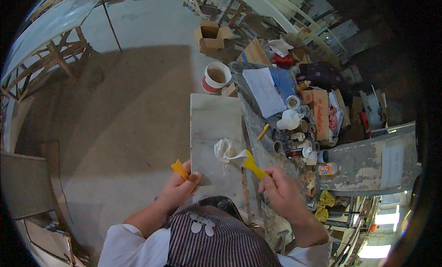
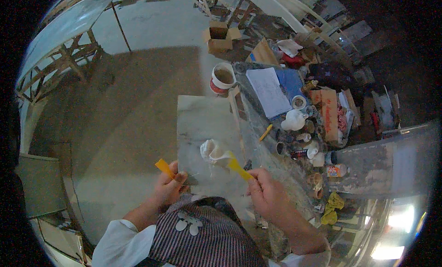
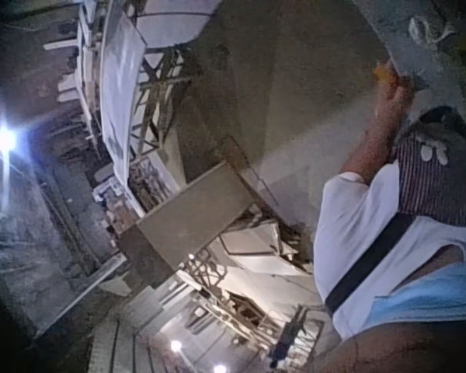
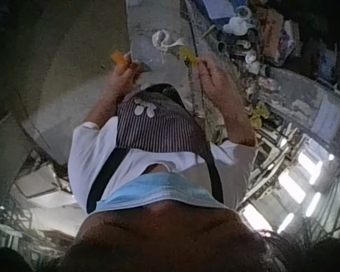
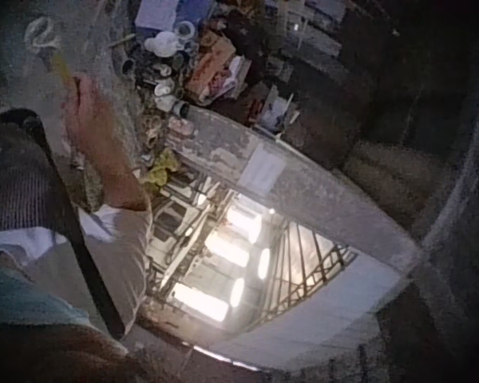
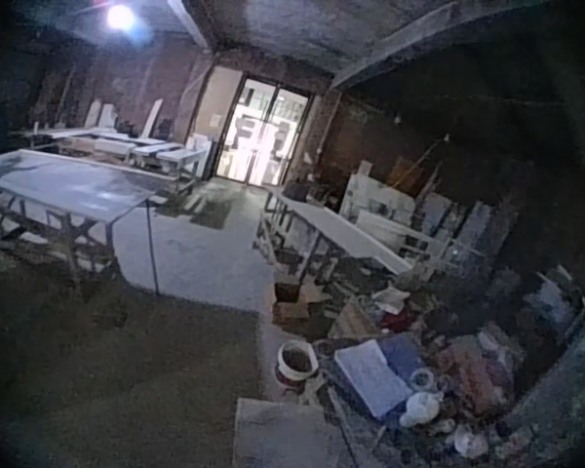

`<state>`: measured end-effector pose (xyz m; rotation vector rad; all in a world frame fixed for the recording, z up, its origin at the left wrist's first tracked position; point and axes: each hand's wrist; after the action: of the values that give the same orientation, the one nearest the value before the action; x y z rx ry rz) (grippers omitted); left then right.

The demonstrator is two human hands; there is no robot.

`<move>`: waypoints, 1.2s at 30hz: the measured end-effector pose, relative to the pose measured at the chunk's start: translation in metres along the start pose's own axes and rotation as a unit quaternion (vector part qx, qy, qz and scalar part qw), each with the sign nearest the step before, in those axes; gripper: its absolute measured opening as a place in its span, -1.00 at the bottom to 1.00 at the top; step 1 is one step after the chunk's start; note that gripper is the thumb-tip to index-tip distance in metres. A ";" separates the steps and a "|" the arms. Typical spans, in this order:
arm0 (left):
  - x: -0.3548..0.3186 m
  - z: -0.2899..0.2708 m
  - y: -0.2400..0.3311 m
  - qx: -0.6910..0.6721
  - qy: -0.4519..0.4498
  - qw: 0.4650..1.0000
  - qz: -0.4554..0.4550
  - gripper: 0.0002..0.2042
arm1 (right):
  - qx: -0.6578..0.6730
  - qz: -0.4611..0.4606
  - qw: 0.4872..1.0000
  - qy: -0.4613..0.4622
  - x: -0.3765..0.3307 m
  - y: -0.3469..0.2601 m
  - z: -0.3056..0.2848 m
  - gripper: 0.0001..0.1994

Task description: The person wipes a white wooden board with a cloth, then sands it with a sanding block. They move to a workbench, retrieve a caulking gun, and apply a white paste onto a small board using a yellow spatula.

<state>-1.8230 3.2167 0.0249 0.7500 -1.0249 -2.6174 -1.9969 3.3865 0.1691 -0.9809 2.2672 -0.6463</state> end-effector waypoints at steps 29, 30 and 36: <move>-0.005 -0.002 0.004 -0.160 0.010 0.986 -0.044 -0.57 | -0.048 -0.130 0.988 0.074 0.005 0.021 -0.006 -0.63; -0.003 -0.006 0.003 -0.156 0.016 0.987 -0.047 -0.56 | -0.050 -0.108 0.990 0.077 0.001 0.021 -0.005 -0.62; -0.004 -0.005 0.000 -0.188 -0.017 0.981 -0.036 -0.64 | -0.084 -0.075 0.990 0.086 -0.008 0.020 -0.005 -0.60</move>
<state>-1.8172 3.2152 0.0228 0.6619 -0.4909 -2.7735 -2.0054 3.4060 0.1621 -1.2285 2.4477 -0.6326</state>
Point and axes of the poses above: each hand's wrist, its own x-axis towards the middle knuckle, its own z-axis out of the palm, y = z × x, and after that the axes turned 5 degrees about -x, right-handed
